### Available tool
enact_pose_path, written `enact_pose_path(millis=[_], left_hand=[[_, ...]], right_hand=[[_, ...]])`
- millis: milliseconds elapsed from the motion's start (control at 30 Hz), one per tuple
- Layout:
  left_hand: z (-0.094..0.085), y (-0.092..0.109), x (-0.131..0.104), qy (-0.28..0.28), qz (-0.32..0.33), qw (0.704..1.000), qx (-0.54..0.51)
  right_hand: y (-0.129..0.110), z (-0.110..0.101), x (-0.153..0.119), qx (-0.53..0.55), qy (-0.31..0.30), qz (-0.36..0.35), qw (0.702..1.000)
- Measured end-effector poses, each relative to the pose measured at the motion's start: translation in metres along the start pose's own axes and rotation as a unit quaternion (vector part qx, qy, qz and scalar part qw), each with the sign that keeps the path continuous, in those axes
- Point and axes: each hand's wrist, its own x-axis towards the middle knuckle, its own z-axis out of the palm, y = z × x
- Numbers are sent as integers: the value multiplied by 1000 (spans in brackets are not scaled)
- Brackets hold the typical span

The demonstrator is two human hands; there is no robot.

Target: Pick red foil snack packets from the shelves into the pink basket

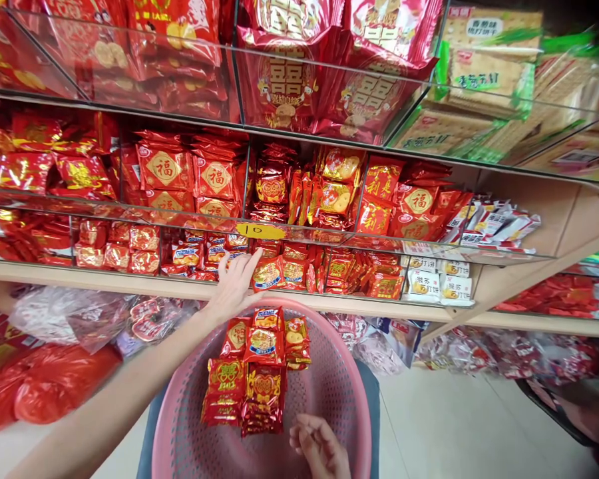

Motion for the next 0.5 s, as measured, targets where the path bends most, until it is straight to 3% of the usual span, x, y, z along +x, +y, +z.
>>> enact_pose_path(millis=[133,233,367,500], left_hand=[[-17,1,-22,18,-37,998,-46],[-29,13,-47,16,-75,992,-99],[-41,53,-98,-66,-91,980,-162],[-39,102,-154,-143,-69,974,-163]], right_hand=[[-3,2,-1,-7,-2,-4,1000],[-4,5,-3,2,3,-10,1000],[-6,8,-6,19,-10,20,1000],[-10,8,-10,73,-38,69,994]])
